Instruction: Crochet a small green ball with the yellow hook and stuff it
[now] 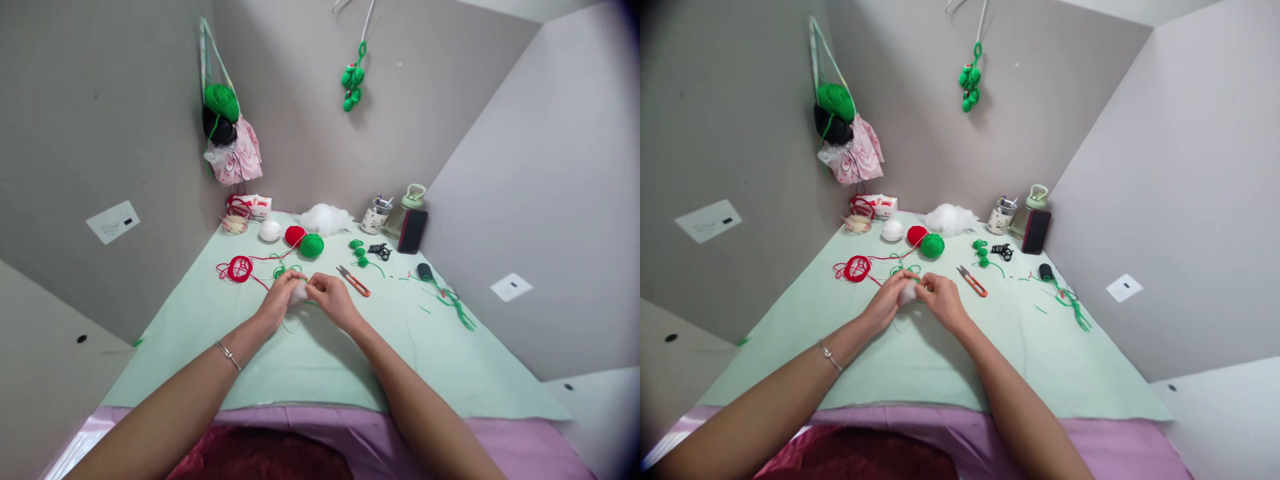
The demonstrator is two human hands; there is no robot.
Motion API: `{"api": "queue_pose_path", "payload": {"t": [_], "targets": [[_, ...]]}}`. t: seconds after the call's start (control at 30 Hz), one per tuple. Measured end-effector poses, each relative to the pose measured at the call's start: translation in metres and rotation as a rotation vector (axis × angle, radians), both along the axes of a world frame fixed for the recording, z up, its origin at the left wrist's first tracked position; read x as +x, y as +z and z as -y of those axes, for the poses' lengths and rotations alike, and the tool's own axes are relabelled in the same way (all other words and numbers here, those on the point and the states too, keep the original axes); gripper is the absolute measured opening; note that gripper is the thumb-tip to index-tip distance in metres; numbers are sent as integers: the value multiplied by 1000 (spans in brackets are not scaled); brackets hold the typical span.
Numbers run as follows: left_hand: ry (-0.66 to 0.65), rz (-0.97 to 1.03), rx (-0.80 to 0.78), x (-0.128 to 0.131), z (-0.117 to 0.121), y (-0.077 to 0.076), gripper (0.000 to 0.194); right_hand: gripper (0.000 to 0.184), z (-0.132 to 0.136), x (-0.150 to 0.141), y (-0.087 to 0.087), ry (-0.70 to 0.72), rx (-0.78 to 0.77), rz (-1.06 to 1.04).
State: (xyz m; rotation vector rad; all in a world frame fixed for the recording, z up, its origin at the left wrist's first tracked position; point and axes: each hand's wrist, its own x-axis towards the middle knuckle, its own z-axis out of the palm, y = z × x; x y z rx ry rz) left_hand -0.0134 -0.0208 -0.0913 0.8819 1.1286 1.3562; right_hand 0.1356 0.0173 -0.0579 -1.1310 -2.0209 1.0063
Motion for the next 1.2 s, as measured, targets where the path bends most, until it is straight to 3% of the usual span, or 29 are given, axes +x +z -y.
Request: {"api": "queue_pose_path", "payload": {"t": [0.2, 0.33, 0.5, 0.7, 0.83, 1.2], "targets": [[-93, -10, 47, 1, 4, 0, 33, 21, -12, 17, 9, 42, -49, 0], [-35, -84, 66, -1, -2, -6, 37, 23, -4, 15, 16, 127, -57, 11], [97, -118, 68, 2, -9, -6, 40, 18, 9, 4, 12, 116, -16, 9], [56, -45, 23, 2, -6, 0, 40, 29, -1, 16, 21, 61, 25, -100], [56, -30, -6, 0, -3, 1, 40, 36, -1, 20, 28, 112, -13, -205], [77, -32, -35, 4, 1, 0, 40, 12, -5, 11, 8, 55, 76, 17]]}}
